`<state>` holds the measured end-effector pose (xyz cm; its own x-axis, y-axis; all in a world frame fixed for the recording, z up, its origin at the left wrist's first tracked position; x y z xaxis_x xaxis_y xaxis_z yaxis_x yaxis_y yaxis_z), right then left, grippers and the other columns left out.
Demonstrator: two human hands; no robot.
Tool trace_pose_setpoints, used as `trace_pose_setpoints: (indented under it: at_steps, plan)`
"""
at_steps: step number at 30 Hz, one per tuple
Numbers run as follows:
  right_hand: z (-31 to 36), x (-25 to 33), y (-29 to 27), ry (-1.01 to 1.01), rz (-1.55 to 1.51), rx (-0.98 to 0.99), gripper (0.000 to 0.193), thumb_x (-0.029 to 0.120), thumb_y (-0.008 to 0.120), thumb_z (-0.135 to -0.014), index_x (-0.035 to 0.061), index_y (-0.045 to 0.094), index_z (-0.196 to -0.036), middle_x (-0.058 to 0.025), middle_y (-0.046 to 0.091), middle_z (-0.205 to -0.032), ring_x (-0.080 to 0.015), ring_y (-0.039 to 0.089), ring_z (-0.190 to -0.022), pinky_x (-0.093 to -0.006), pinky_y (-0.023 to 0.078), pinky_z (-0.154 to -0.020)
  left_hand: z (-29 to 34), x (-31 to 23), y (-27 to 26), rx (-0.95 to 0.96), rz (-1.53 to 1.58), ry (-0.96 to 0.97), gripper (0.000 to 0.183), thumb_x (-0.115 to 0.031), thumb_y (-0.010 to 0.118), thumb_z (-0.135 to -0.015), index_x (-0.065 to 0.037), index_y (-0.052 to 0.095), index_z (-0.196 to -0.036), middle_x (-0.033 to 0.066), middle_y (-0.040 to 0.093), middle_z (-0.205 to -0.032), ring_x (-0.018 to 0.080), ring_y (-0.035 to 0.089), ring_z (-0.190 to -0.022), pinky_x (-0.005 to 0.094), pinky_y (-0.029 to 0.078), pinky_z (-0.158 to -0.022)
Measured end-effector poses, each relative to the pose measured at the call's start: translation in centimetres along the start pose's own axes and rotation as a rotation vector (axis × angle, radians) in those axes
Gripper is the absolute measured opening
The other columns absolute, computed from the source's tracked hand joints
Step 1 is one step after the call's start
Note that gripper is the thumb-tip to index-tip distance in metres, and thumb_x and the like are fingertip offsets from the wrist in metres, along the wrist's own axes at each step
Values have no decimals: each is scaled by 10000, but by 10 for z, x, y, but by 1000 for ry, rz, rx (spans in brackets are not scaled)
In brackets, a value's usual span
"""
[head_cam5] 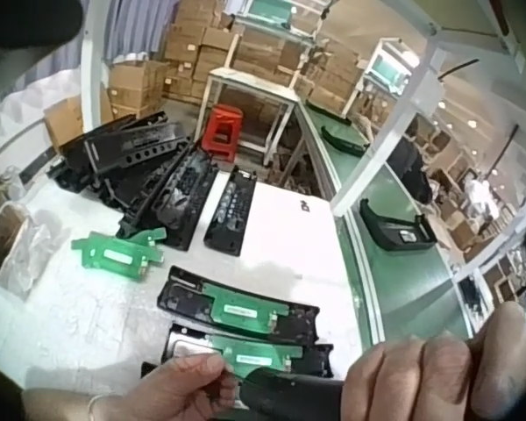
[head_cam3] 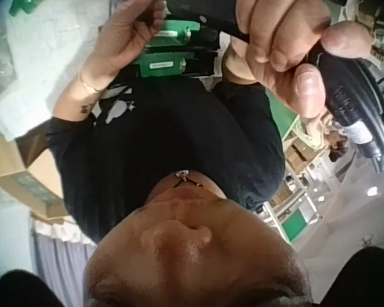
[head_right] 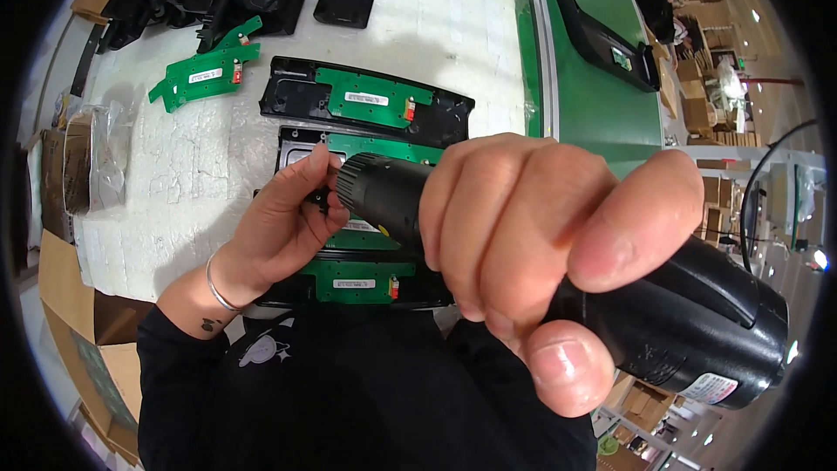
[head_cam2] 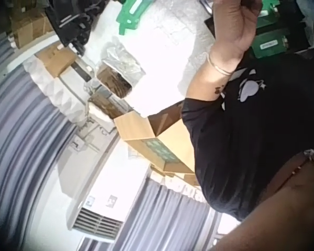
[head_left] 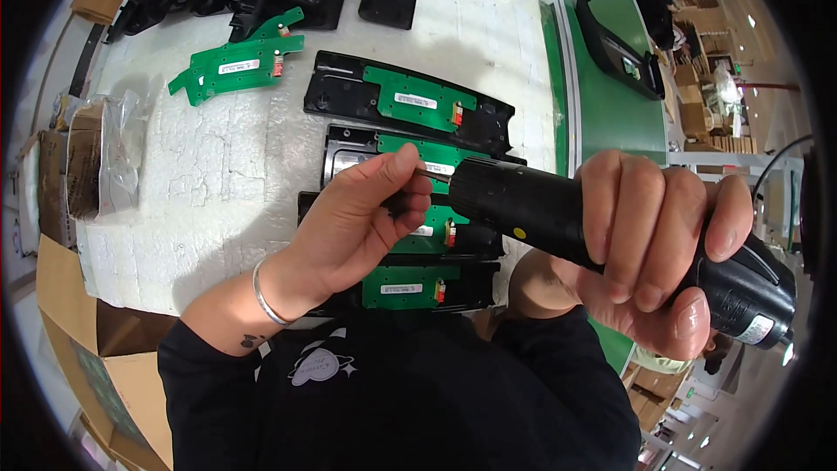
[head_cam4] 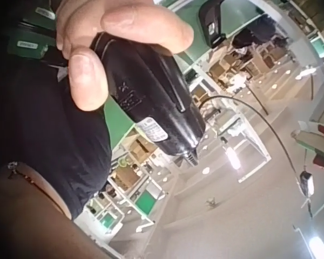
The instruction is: Assemble electronic circuit boards into black plastic housings and secure them with screws using an electric screwdriver.
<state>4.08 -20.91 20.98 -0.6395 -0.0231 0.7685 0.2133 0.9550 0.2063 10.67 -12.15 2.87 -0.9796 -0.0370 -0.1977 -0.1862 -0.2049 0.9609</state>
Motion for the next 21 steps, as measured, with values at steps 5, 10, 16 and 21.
trace_pose_setpoints:
  at_steps: [5,10,16,21]
  plan:
    - [18,-31,-24,-39,120,-190,318,129,466,-726,29,446,-1027,20,404,-569,-96,372,-471,-257,332,-502,8,30,25,-158,-38,-269,427,-271,363,-951,95,435,-1158,209,502,-1154,310,495,-1099,344,418,-942]
    - [26,-72,-53,87,77,-353,252,-18,495,-695,-5,443,-941,-58,490,-607,-114,425,-455,-254,385,-436,22,37,9,-86,-209,-290,345,-168,366,-948,73,429,-1187,201,537,-1119,272,543,-1045,328,446,-902]
    - [26,-79,-59,129,67,-386,228,-14,509,-689,-24,451,-910,-65,492,-595,-116,430,-446,-249,398,-437,25,38,13,-55,-293,-250,221,-165,405,-939,-4,512,-1047,128,596,-969,195,599,-889,277,487,-772]
    - [25,-85,-59,177,34,-371,224,-32,509,-681,-24,452,-897,-75,504,-600,-115,439,-442,-247,399,-435,25,36,9,-33,-384,-258,171,-125,485,-906,-14,530,-1027,105,602,-937,151,597,-826,241,488,-720]
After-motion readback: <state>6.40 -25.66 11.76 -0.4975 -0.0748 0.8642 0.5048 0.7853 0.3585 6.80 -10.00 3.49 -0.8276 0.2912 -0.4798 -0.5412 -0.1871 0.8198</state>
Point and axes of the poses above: each hand's wrist, its own z-axis away from the middle knuckle, its own y-axis out of the palm, x = y × z, the point moved 6 cm from there along -z, towards the middle knuckle
